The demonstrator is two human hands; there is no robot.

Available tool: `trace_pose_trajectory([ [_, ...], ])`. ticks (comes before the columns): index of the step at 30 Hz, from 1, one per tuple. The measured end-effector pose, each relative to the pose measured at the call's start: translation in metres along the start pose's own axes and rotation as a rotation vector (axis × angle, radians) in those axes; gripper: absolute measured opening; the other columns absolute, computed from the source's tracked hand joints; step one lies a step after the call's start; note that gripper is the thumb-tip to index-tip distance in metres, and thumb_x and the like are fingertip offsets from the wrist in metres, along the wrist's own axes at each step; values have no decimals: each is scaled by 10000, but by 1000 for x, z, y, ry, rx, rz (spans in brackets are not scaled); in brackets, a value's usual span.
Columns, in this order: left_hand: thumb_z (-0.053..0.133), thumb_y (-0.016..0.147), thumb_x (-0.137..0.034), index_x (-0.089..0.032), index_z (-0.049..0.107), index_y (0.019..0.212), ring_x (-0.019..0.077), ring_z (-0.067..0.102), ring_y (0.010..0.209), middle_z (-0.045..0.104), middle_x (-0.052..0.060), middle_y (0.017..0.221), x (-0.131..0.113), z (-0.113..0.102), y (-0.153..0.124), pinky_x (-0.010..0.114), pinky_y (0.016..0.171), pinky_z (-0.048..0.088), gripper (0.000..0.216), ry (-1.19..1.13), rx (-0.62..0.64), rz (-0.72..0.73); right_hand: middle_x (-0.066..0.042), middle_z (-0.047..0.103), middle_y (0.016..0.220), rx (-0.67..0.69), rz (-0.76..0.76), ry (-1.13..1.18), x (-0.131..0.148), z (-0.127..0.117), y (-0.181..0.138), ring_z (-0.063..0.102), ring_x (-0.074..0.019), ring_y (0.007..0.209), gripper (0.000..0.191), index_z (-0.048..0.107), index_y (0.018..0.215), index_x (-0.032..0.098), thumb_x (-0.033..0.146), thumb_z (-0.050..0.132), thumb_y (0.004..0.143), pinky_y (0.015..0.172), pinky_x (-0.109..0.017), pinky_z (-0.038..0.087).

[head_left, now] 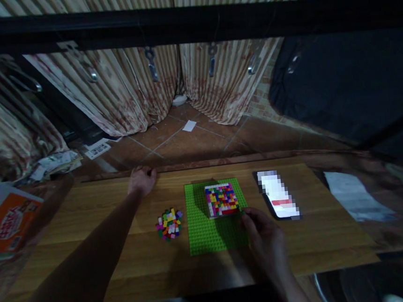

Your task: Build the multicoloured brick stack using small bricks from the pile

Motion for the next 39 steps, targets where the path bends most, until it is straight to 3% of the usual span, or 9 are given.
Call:
trace_pose_trajectory([
  [8, 369, 907, -406, -175, 708, 845, 294, 626, 1029, 718, 132, 949, 2, 2, 2, 413, 989, 441, 415, 2, -1, 21, -66, 737, 907, 12, 14, 159, 2, 10, -5, 678, -198, 763, 300, 746, 962, 199, 449, 701, 802, 677, -314, 551],
  [20, 367, 917, -404, -196, 698, 851, 285, 617, 1030, 712, 116, 950, 2, 3, 1, 409, 989, 448, 396, 19, -13, 21, -85, 687, 1029, 176, -195, -50, 19, 30, -20, 662, -197, 875, 247, 722, 1045, 221, 340, 526, 952, 781, -341, 545],
  [28, 373, 913, -415, -189, 706, 861, 285, 608, 1022, 714, 120, 950, 2, 3, 1, 408, 987, 446, 406, -20, -10, 4, -94, 683, 1041, 117, -277, -135, 23, 34, -19, 663, -216, 958, 246, 724, 1053, 212, 287, 512, 954, 826, -354, 539],
  [39, 366, 918, -408, -181, 718, 896, 284, 615, 1066, 728, 120, 1000, 1, 3, 1, 410, 1028, 424, 419, -14, 10, -1, -99, 720, 1037, 67, -325, -258, 24, 38, -17, 686, -231, 927, 238, 700, 1057, 194, 276, 513, 935, 805, -377, 557],
])
Point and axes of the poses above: each hand's wrist, its own y-axis towards the middle knuckle, its own z-axis out of the palm, x = y × z, the point moved 3 cm from there along y, towards the middle knuckle
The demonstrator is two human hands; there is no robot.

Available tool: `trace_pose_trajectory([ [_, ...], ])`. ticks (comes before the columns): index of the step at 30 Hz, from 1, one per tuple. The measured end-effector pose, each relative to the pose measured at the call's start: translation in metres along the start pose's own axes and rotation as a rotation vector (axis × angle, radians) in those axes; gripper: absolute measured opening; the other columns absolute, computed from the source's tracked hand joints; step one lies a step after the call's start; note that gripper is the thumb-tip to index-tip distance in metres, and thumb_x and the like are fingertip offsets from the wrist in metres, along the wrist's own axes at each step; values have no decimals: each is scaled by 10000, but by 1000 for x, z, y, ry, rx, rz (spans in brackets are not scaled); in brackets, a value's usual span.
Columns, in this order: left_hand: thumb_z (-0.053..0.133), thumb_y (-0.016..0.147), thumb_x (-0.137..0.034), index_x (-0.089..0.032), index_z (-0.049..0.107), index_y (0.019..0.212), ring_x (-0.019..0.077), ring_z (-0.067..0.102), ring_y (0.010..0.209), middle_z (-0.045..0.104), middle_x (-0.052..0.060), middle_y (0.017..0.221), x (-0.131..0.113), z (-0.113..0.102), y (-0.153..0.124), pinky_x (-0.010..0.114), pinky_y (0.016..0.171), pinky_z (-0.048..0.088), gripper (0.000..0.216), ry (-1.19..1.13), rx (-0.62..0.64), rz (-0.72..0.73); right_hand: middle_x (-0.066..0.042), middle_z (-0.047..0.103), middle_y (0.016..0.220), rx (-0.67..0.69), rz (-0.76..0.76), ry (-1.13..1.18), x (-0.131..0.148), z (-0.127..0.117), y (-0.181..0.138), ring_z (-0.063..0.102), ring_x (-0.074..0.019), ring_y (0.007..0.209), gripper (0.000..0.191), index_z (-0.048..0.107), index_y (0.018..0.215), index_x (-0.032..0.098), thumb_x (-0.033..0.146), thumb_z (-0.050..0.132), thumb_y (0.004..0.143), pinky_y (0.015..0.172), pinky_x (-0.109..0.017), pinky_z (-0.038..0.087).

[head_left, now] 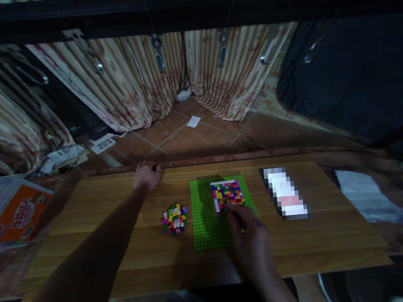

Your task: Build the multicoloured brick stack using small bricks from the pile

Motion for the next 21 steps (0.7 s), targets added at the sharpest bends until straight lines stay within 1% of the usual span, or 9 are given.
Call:
trace_pose_trajectory([
  [4, 382, 918, -407, -182, 717, 882, 284, 621, 1051, 725, 124, 994, -1, -2, -1, 397, 1015, 436, 405, -17, 4, -5, -99, 733, 989, -9, 11, -78, 6, 3, 4, 688, -229, 849, 220, 696, 1005, 190, 275, 508, 929, 753, -369, 545],
  [11, 386, 919, -408, -193, 713, 857, 287, 620, 1041, 725, 123, 966, -3, -3, -3, 395, 996, 451, 396, -5, -21, -16, -80, 745, 874, -27, 24, -139, 15, 7, 7, 685, -220, 746, 214, 711, 899, 202, 302, 523, 909, 675, -336, 510],
  [14, 390, 914, -402, -195, 714, 854, 283, 622, 1029, 726, 119, 961, -3, -3, -3, 395, 989, 452, 389, -4, -21, -12, -76, 753, 855, -32, 41, -144, 17, 9, 9, 697, -226, 738, 216, 718, 879, 201, 324, 542, 907, 674, -337, 511],
  [21, 381, 911, -398, -178, 715, 869, 285, 619, 1027, 726, 125, 972, -2, -2, -3, 414, 998, 443, 402, -19, -26, -5, -61, 767, 857, -51, 40, -77, 15, 12, 7, 718, -221, 759, 225, 731, 865, 206, 354, 567, 910, 694, -326, 535],
])
Point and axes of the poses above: each hand's wrist, its own y-axis towards the middle knuckle, its own z-axis out of the palm, x = y × z, the point moved 3 cm from there along y, towards the middle knuckle
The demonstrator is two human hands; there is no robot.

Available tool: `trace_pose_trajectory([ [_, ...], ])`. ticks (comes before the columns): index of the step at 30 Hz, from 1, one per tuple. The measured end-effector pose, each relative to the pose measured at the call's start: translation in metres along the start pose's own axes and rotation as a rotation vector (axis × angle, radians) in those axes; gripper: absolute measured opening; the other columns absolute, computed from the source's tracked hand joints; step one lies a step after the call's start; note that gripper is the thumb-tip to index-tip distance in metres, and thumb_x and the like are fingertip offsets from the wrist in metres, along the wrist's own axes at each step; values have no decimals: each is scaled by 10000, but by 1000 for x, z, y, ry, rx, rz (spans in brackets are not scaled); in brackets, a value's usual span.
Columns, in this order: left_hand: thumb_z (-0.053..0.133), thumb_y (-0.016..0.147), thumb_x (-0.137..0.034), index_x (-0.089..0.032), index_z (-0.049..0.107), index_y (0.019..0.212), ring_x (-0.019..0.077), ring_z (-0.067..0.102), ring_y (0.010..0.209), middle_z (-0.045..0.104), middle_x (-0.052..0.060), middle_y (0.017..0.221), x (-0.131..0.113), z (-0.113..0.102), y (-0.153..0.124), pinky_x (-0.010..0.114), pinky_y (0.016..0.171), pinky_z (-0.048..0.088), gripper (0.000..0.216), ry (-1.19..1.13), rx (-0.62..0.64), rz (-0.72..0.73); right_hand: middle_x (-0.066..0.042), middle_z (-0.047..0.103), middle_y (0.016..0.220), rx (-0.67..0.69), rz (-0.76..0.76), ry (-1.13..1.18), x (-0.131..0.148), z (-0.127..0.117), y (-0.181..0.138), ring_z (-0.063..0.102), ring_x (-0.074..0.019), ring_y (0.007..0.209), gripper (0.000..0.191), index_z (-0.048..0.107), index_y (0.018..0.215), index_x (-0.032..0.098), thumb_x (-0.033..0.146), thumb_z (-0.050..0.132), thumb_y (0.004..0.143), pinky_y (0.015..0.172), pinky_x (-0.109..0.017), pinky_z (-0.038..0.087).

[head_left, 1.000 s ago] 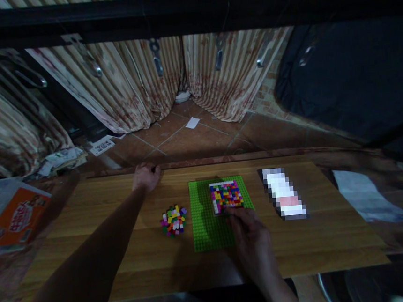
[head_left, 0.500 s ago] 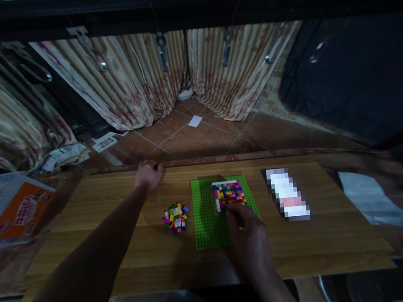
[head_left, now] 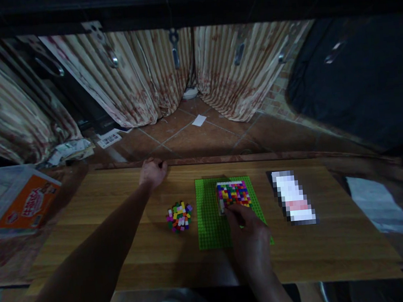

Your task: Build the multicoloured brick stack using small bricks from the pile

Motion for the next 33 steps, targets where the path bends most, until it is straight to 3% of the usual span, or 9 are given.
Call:
trace_pose_trajectory([
  [6, 385, 914, -399, -186, 721, 864, 284, 620, 1044, 725, 124, 966, -1, 0, 0, 411, 1014, 430, 400, -24, 6, -14, -88, 781, 951, -25, 96, 56, -8, -5, -5, 741, -251, 842, 260, 735, 979, 205, 380, 550, 922, 738, -358, 558],
  [18, 382, 922, -387, -179, 722, 892, 289, 605, 1067, 715, 128, 1001, -2, -2, -1, 404, 1021, 429, 400, -23, 12, -20, -101, 790, 917, -38, 221, 153, -9, 0, -1, 752, -253, 810, 253, 726, 980, 193, 390, 641, 847, 681, -338, 562],
  [29, 397, 918, -377, -167, 731, 903, 283, 613, 1061, 716, 138, 1004, -1, 0, -2, 408, 1018, 431, 395, -23, -1, -22, -78, 774, 773, -46, 214, 160, -7, -2, 10, 727, -245, 699, 263, 723, 966, 172, 374, 662, 808, 642, -330, 530],
  [33, 392, 920, -382, -165, 731, 885, 289, 614, 1060, 716, 140, 996, -2, 0, -1, 412, 1018, 425, 404, -28, 4, -19, -83, 780, 809, -45, 237, 177, -7, -3, 8, 732, -249, 717, 253, 721, 942, 183, 392, 659, 814, 641, -331, 530],
])
Point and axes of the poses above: each hand's wrist, its own y-axis towards the middle knuckle, its own z-axis out of the palm, x = y × z, the point moved 3 cm from there along y, towards the middle knuckle
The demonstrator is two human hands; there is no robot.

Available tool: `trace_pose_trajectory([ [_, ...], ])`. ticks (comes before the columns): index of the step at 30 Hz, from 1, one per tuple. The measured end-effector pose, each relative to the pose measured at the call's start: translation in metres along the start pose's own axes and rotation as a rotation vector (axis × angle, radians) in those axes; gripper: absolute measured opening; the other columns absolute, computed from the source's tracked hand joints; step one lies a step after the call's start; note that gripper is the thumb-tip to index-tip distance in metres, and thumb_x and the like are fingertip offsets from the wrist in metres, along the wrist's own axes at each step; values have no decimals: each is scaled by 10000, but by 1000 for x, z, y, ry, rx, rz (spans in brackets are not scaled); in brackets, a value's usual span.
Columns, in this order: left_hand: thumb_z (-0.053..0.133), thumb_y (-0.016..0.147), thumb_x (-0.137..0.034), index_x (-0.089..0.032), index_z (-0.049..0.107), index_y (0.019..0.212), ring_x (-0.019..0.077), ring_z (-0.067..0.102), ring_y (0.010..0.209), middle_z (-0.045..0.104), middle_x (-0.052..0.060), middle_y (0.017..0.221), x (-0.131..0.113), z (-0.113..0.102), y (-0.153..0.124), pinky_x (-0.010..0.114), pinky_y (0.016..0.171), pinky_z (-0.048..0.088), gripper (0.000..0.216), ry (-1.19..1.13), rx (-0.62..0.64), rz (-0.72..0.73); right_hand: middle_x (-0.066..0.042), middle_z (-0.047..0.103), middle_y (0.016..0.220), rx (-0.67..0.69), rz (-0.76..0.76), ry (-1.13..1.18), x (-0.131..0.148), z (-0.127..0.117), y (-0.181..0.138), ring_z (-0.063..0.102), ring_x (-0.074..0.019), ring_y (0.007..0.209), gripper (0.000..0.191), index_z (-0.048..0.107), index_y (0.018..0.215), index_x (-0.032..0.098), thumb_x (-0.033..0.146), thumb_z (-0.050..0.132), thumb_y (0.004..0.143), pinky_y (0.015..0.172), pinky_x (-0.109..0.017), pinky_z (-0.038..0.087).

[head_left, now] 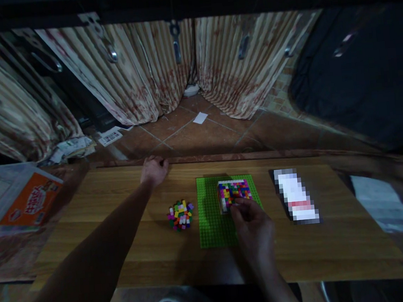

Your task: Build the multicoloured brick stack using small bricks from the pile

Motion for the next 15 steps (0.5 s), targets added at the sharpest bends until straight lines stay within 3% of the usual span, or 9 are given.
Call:
trace_pose_trajectory([
  [10, 388, 927, -416, -161, 729, 910, 305, 610, 1051, 712, 144, 1008, 0, 0, 0, 417, 1001, 435, 426, 35, 3, -29, -98, 784, 917, 39, 72, 56, -8, 3, -5, 740, -248, 822, 291, 706, 1017, 187, 398, 675, 818, 732, -355, 545],
  [15, 397, 925, -426, -163, 731, 917, 310, 603, 1069, 708, 145, 1009, 0, 0, -1, 424, 1007, 426, 426, 18, 12, -47, -102, 785, 882, 46, 70, 81, -7, 4, 0, 742, -252, 794, 293, 711, 1001, 176, 390, 694, 801, 700, -349, 547],
])
Point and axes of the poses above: each hand's wrist, its own y-axis towards the middle knuckle, its own z-axis out of the palm, x = y × z, the point moved 3 cm from there along y, towards the middle knuckle
